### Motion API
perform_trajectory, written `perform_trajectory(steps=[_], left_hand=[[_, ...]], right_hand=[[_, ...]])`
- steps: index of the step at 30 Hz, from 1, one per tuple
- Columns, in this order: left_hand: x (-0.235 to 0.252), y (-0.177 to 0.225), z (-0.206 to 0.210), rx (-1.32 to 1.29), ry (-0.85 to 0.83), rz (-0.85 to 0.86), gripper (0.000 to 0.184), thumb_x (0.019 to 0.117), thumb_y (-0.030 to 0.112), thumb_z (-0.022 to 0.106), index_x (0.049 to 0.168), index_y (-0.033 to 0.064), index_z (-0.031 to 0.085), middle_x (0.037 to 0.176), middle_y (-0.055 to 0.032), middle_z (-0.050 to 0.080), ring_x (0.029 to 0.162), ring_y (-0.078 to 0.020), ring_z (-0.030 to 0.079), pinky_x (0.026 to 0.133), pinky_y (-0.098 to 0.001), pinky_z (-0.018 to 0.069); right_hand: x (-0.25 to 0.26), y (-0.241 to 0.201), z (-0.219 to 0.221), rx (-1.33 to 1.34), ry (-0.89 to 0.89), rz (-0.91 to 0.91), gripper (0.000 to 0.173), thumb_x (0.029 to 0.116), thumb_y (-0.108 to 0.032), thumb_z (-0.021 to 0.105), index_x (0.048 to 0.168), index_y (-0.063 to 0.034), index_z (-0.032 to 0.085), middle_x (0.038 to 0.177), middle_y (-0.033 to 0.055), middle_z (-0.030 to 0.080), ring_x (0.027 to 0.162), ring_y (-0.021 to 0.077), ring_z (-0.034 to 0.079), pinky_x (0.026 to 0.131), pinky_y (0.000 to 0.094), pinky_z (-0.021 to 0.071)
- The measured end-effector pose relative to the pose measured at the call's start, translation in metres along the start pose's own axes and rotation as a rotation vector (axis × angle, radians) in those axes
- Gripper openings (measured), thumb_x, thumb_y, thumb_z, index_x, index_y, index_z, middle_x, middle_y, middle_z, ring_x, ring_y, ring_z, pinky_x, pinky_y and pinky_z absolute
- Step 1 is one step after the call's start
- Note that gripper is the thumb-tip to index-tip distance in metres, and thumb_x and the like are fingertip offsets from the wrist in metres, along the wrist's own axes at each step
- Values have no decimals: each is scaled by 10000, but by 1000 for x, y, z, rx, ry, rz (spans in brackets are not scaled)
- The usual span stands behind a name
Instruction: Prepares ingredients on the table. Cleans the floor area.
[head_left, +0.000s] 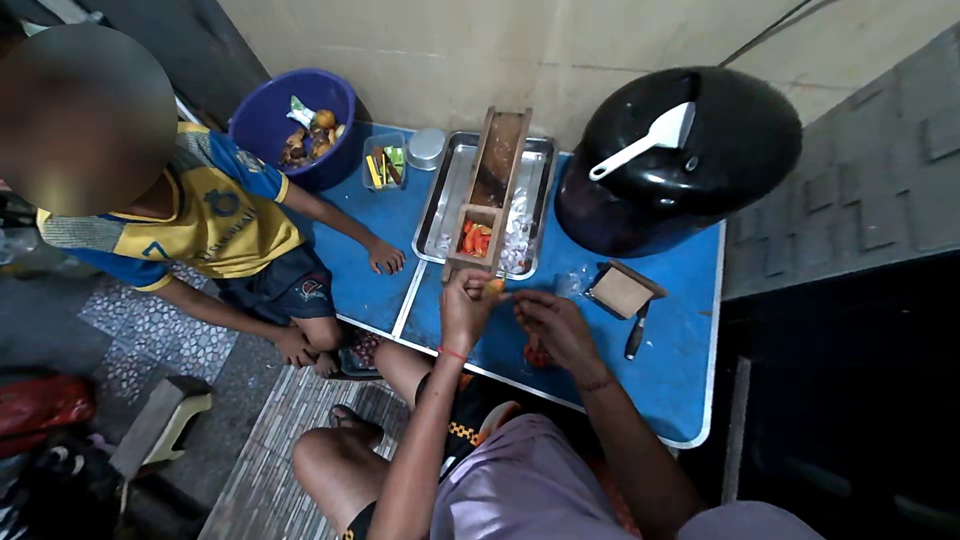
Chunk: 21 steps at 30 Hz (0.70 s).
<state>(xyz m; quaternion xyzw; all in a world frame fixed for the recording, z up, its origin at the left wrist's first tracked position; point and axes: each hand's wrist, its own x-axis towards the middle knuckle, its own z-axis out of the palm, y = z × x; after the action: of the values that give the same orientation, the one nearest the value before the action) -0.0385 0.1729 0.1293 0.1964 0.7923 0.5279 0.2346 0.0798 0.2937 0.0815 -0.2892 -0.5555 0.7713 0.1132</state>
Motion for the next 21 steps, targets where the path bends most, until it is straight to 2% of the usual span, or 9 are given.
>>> perform_trajectory(steps=[3,6,7,10,12,15,18,21], left_hand=[[-14,-8,2,109,-10,96,250,858,34,789,1079,-26,689,954,-139,725,804,-208,700,780,-396,590],[-24,-14,1,188,-13,183,143,882,43,753,1000,-20,704,895,-134,700,763,-199,675,745,-369,579],[-27,-15,1,217,-19,204,121,885,32,741,986,-25,705,897,-144,693,780,-210,676,755,-373,578],[-33,-17,0,293,-58,223,89,886,-9,714,967,-43,704,948,-172,687,845,-244,692,808,-392,587],[-37,-19,0,329,-80,232,84,895,-21,698,973,-54,702,960,-183,681,848,-260,692,811,-398,586],[-39,-23,-3,379,-157,264,87,914,-4,682,982,-57,695,958,-189,665,843,-276,680,798,-413,581],[-44,-27,-4,419,-205,304,85,892,-33,687,971,-59,706,966,-195,672,850,-282,691,808,-412,587],[-45,-24,-10,407,-223,217,111,889,-6,707,990,-46,726,975,-183,692,879,-270,693,841,-404,575]], right_hand=[[2,3,3,-70,-71,-62,226,1017,-99,568,1166,10,698,926,24,724,737,75,658,684,241,569],[-1,7,5,-218,-40,-119,174,1023,-97,593,1078,12,718,857,10,740,653,35,646,624,211,563],[-3,8,6,-280,-29,-130,165,1020,-100,600,1053,8,720,839,5,729,642,25,631,613,203,551],[-10,10,9,-439,-23,-147,186,994,-112,633,1096,10,729,837,31,716,644,26,619,614,211,543],[-13,13,10,-479,-12,-146,179,986,-103,631,1085,5,735,818,38,710,622,26,606,598,214,533],[-14,14,9,-507,-38,-59,199,1004,-118,596,1086,-2,735,829,51,708,618,54,604,581,240,526],[-14,14,10,-594,-75,65,186,1011,-147,626,1082,-21,742,854,67,705,662,86,620,646,280,546],[-15,18,11,-569,-102,91,175,992,-147,653,1064,-21,750,832,42,701,644,46,609,632,238,538]])
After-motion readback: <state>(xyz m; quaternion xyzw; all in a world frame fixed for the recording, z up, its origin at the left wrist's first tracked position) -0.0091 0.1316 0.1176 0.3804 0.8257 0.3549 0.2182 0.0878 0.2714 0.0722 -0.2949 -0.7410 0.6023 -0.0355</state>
